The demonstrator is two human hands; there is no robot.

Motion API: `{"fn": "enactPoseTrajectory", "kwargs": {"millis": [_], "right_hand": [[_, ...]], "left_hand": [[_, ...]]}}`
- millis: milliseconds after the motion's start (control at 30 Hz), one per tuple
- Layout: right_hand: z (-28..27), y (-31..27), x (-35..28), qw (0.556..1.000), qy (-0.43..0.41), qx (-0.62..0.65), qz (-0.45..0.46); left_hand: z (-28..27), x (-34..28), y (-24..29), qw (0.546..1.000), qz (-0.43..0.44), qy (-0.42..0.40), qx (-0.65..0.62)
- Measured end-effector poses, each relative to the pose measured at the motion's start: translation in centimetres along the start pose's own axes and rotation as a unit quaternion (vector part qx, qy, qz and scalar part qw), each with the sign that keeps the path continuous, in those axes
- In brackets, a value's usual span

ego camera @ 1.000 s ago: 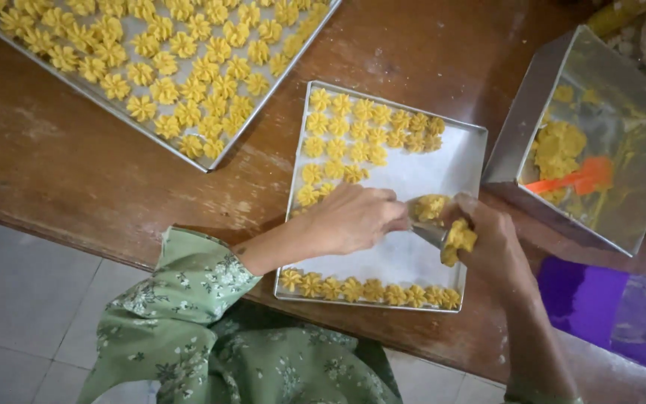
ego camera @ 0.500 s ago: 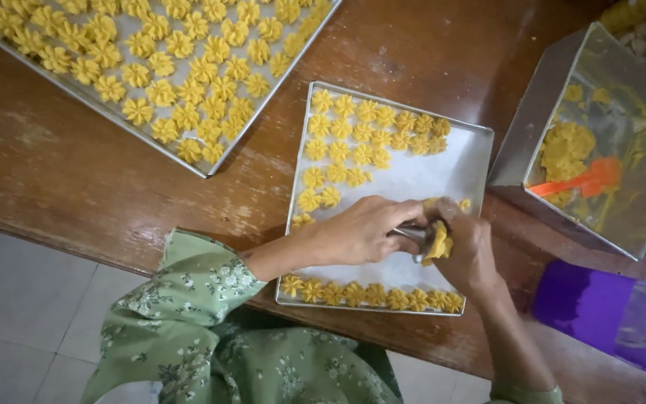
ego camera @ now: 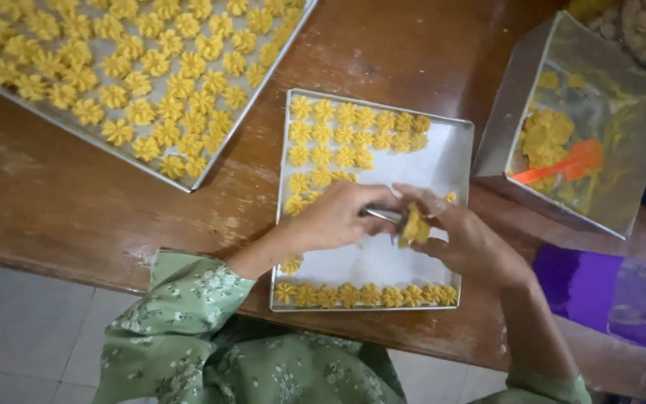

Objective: Using a handheld mold to shape cookie dough into flower patterns on a baking sheet.

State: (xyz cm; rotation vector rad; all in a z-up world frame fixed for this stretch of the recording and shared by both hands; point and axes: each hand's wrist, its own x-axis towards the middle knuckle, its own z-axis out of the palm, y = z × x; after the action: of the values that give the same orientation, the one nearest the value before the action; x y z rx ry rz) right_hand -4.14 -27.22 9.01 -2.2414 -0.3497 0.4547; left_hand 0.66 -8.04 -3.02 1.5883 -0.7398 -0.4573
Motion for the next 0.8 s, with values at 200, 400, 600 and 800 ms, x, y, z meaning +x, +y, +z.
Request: {"fn": "enactPoseTrajectory", "kwargs": {"millis": [200, 400, 600, 800], "right_hand": [[0.6, 2.6, 1.5, 0.989, 0.133, -0.016, -0.059], [1.0, 1.5, 3.1, 0.965, 0.254, -0.017, -0.070], [0.7, 0.2, 4.7, 0.958, 0.237, -0.039, -0.158], [0.0, 1.6, 4.3, 0.958, 0.239, 0.158, -0.025]], "left_hand": [[-1.8, 0.6, 0.0, 0.969, -0.042, 0.046, -0.237], [-3.2, 1.8, 0.4, 0.917, -0.075, 0.115, -0.376], [-3.9, 1.5, -1.2, 0.900, -0.061, 0.142, -0.408], [-6.0, 1.0, -1.5, 0.899, -0.036, 0.184, -0.395]]}}
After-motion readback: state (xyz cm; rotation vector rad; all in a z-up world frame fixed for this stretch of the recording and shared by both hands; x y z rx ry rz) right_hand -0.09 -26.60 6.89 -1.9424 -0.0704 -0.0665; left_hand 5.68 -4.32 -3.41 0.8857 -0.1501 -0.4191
